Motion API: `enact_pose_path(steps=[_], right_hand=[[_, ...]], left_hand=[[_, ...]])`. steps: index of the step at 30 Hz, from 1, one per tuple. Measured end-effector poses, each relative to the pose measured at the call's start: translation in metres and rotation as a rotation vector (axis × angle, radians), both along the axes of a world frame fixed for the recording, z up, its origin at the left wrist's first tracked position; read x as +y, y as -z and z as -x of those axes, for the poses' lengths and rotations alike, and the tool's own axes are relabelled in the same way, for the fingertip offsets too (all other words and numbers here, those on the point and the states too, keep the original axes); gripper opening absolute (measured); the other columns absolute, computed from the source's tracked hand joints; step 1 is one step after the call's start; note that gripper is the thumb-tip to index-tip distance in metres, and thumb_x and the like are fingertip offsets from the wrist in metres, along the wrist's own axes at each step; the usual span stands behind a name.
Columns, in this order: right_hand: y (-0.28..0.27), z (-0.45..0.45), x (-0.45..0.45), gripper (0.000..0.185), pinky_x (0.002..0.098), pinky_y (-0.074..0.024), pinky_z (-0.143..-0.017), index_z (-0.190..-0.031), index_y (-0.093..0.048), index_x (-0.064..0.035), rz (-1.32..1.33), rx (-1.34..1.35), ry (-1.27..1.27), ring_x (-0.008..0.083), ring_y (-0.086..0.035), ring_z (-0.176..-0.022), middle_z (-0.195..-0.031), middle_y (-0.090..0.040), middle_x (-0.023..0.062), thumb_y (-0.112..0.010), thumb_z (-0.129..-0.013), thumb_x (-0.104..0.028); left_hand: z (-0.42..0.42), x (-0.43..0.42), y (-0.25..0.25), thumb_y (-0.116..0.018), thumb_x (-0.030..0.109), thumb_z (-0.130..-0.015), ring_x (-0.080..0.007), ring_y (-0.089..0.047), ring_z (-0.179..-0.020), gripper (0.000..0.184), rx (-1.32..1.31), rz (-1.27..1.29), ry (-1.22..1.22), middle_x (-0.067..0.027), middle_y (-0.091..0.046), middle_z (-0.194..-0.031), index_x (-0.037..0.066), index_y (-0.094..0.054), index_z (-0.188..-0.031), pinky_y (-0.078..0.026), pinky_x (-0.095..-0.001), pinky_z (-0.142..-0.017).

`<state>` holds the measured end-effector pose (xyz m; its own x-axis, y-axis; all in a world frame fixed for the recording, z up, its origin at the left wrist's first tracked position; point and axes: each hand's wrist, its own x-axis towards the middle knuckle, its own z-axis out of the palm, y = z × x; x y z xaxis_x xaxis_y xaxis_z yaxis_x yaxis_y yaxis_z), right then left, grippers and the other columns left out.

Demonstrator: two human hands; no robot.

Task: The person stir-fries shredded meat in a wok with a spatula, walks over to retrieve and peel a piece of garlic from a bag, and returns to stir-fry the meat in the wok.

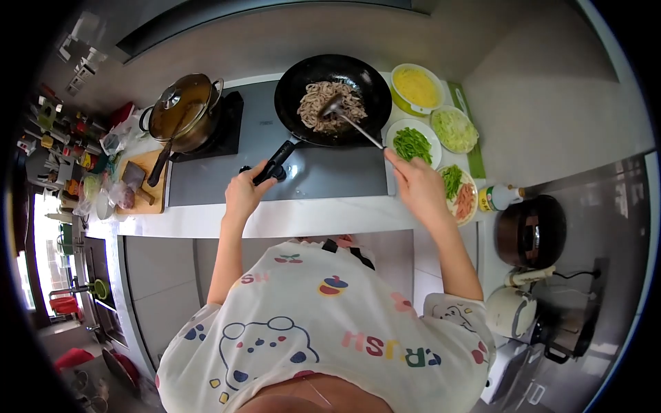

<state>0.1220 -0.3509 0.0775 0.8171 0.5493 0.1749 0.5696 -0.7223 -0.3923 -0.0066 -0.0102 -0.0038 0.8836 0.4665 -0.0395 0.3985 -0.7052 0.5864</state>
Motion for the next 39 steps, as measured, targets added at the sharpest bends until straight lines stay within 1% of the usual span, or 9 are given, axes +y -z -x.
enact_pose_path(steps=[3, 9, 15, 22, 27, 31, 34, 38, 39], right_hand=[[0.005, -0.001, 0.015, 0.04, 0.0416, -0.0502, -0.063, -0.131, -0.067, -0.0268, 0.078, -0.067, -0.066, 0.0294, -0.061, -0.07, -0.076, -0.054, 0.0083, -0.062, -0.094, -0.012], [0.008, -0.015, 0.007, 0.04, 0.0407, -0.049, -0.059, -0.13, -0.068, -0.0292, 0.138, -0.158, -0.046, 0.027, -0.06, -0.066, -0.079, -0.054, 0.0068, -0.063, -0.093, -0.013], [0.039, -0.026, 0.036, 0.04, 0.0401, -0.0484, -0.058, -0.129, -0.069, -0.0292, 0.011, -0.193, -0.088, 0.027, -0.058, -0.064, -0.075, -0.052, 0.0066, -0.065, -0.093, -0.013], [0.032, -0.029, 0.034, 0.041, 0.0394, -0.0487, -0.061, -0.132, -0.067, -0.0284, 0.01, -0.133, -0.059, 0.0277, -0.06, -0.069, -0.077, -0.052, 0.0073, -0.064, -0.094, -0.013], [0.029, -0.029, 0.021, 0.042, 0.0405, -0.0489, -0.065, -0.133, -0.066, -0.0265, 0.033, -0.014, 0.024, 0.0285, -0.061, -0.072, -0.077, -0.054, 0.01, -0.064, -0.094, -0.013], [0.047, -0.044, 0.037, 0.042, 0.0442, -0.0497, -0.07, -0.134, -0.065, -0.0254, -0.141, -0.048, -0.019, 0.0347, -0.061, -0.077, -0.083, -0.06, 0.0145, -0.063, -0.094, -0.013], [0.071, -0.059, 0.06, 0.042, 0.0459, -0.051, -0.073, -0.134, -0.065, -0.0252, -0.149, -0.053, -0.015, 0.0376, -0.062, -0.081, -0.087, -0.062, 0.0169, -0.063, -0.094, -0.013], [0.066, -0.064, 0.032, 0.039, 0.0457, -0.053, -0.074, -0.133, -0.065, -0.0183, -0.216, 0.045, -0.033, 0.0369, -0.066, -0.085, -0.091, -0.069, 0.0187, -0.06, -0.095, -0.013], [0.064, -0.066, 0.03, 0.038, 0.0465, -0.053, -0.074, -0.133, -0.064, -0.0151, -0.369, 0.039, -0.079, 0.0378, -0.067, -0.083, -0.093, -0.071, 0.0197, -0.06, -0.095, -0.014]], left_hand=[[-0.001, -0.002, -0.008, -0.08, 0.032, -0.082, -0.029, -0.067, -0.069, 0.052, 0.055, 0.034, -0.004, -0.0113, -0.069, -0.075, 0.016, -0.069, -0.13, -0.052, -0.0398, -0.067], [0.001, -0.001, -0.002, -0.081, 0.032, -0.081, -0.0285, -0.068, -0.07, 0.052, 0.004, 0.011, 0.0, -0.0117, -0.071, -0.078, 0.016, -0.069, -0.13, -0.052, -0.0391, -0.067], [0.0, -0.001, -0.005, -0.08, 0.033, -0.081, -0.0267, -0.065, -0.07, 0.053, 0.053, 0.045, -0.021, -0.0111, -0.068, -0.079, 0.022, -0.068, -0.132, -0.05, -0.0375, -0.069], [0.0, -0.001, -0.006, -0.081, 0.029, -0.081, -0.0294, -0.068, -0.07, 0.052, 0.037, 0.029, -0.013, -0.0124, -0.071, -0.078, 0.015, -0.069, -0.129, -0.052, -0.0396, -0.067], [0.001, 0.001, -0.003, -0.082, 0.029, -0.08, -0.0299, -0.067, -0.068, 0.053, -0.011, 0.032, -0.01, -0.0131, -0.069, -0.076, 0.016, -0.069, -0.13, -0.052, -0.0392, -0.066], [0.0, -0.001, -0.007, -0.081, 0.033, -0.081, -0.0273, -0.066, -0.071, 0.053, 0.055, 0.053, -0.022, -0.0113, -0.069, -0.079, 0.019, -0.069, -0.131, -0.051, -0.0374, -0.07], [0.001, -0.001, -0.004, -0.081, 0.029, -0.081, -0.0301, -0.068, -0.072, 0.052, 0.007, 0.036, -0.012, -0.0129, -0.071, -0.081, 0.017, -0.069, -0.13, -0.052, -0.0391, -0.069], [0.0, 0.001, -0.005, -0.081, 0.031, -0.081, -0.0304, -0.068, -0.073, 0.051, 0.012, 0.014, -0.01, -0.0128, -0.071, -0.081, 0.017, -0.069, -0.13, -0.053, -0.0397, -0.069], [0.0, -0.001, -0.007, -0.081, 0.031, -0.081, -0.0306, -0.068, -0.074, 0.051, 0.027, 0.018, -0.016, -0.0129, -0.071, -0.081, 0.017, -0.069, -0.129, -0.053, -0.0399, -0.069]])
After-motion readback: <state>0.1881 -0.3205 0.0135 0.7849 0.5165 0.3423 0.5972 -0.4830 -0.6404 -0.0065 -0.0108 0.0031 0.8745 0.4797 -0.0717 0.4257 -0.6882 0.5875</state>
